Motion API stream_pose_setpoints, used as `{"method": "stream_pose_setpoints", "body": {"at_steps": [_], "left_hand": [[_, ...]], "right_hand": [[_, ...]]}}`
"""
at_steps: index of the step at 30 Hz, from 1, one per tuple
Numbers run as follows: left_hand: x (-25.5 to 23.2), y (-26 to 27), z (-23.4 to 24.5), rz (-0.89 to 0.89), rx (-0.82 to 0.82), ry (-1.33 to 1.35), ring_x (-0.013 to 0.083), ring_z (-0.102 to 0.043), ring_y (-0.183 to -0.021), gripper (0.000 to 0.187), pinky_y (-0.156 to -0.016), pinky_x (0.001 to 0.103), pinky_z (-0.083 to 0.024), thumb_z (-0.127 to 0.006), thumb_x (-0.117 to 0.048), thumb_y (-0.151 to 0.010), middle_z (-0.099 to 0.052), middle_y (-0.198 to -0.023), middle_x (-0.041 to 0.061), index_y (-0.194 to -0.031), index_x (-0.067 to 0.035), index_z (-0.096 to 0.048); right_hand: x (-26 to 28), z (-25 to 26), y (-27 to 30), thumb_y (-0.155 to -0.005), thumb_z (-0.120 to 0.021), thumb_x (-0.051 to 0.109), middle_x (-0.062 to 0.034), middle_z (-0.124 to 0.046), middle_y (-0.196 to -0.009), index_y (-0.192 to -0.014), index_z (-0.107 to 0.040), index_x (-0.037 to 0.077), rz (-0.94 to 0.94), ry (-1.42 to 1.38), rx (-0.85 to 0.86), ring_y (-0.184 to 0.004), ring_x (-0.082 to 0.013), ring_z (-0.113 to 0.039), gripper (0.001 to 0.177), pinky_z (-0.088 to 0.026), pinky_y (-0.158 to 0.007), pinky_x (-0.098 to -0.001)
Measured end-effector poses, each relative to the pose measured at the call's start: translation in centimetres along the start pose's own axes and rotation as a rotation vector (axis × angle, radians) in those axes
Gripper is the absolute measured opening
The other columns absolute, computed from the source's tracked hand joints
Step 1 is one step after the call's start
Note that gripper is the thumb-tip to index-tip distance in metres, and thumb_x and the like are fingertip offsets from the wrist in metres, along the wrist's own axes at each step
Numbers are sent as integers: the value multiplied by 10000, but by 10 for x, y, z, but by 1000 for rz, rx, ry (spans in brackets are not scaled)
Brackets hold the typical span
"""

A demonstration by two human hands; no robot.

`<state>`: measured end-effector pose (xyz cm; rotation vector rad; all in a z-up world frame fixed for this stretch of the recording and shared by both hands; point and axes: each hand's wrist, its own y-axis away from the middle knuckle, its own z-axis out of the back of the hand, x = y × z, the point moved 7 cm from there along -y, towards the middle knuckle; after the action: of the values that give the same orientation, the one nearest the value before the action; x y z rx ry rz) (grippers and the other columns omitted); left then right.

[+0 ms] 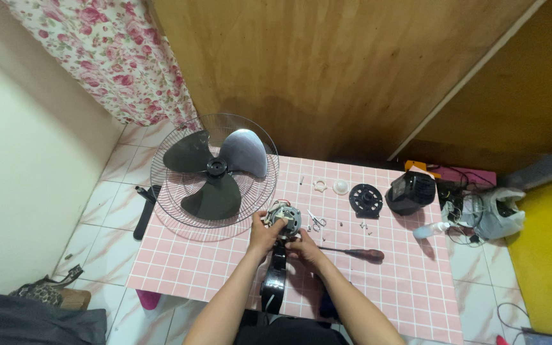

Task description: The person disassembles a fan motor, removes screws, and manipulates internal components using a screwdriver and hands. They place removed parts on the table and continue adjusting the motor housing.

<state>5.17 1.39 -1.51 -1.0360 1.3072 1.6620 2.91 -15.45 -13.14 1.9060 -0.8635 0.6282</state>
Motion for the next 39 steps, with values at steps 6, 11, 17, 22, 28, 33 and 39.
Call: {"method": "stream_pose_setpoints", "body": {"at_steps": [6,11,17,22,28,33,39], "left_hand": [[-3,1,7,23,-26,50,236,-695,-997,601,-860,350,-553,-724,-346,-782,-704,-1136,172,-1258,-10,-577],[17,-16,15,18,13,153,223,-691,-975,493,-821,332,-547,-613,-355,-863,-714,-1105,155,-1233,-30,-608],[41,-26,22,289,128,344,248,-656,-817,442,-593,394,-492,-493,-432,-878,-636,-1047,80,-1189,-126,-564],[67,-39,4,526,275,427,233,-675,-771,524,-567,365,-533,-366,-541,-900,-695,-992,73,-1174,-170,-614],[99,-63,-21,484,372,621,230,-669,-655,565,-546,357,-541,-325,-536,-963,-719,-854,100,-1076,-93,-657],[120,-70,-24,572,336,568,226,-626,-570,562,-493,346,-524,-252,-532,-968,-689,-802,90,-1011,-124,-636],[125,-74,-18,587,355,386,176,-656,-514,621,-376,286,-478,-236,-543,-993,-718,-840,103,-1122,-94,-646]], "right_hand": [[-2,-18,-4,-797,-621,-82,-40,-493,-793,-1390,-368,244,21,-133,59,-556,-113,-454,723,-439,-513,-288],[6,-39,-3,-790,-593,-125,-37,-641,-944,-1407,-352,252,12,-155,50,-558,-93,-439,762,-445,-541,-284],[16,-54,0,-792,-568,-134,-51,-713,-1047,-1412,-308,273,-22,-57,-117,-620,-115,-558,786,-435,-518,-273],[7,-40,-2,-806,-607,-146,-90,-623,-917,-1454,-315,224,60,88,-221,-590,-126,-480,801,-382,-453,-270],[14,-34,14,-829,-655,-105,-94,-595,-979,-1456,-291,214,11,229,-368,-639,-137,-574,792,-452,-475,-284],[12,-33,15,-848,-676,-63,-107,-593,-971,-1463,-294,203,-41,332,-428,-635,-206,-547,772,-415,-462,-308],[12,-31,11,-840,-697,-58,-90,-606,-994,-1462,-310,201,-29,388,-457,-705,-171,-602,777,-478,-511,-298]]}}
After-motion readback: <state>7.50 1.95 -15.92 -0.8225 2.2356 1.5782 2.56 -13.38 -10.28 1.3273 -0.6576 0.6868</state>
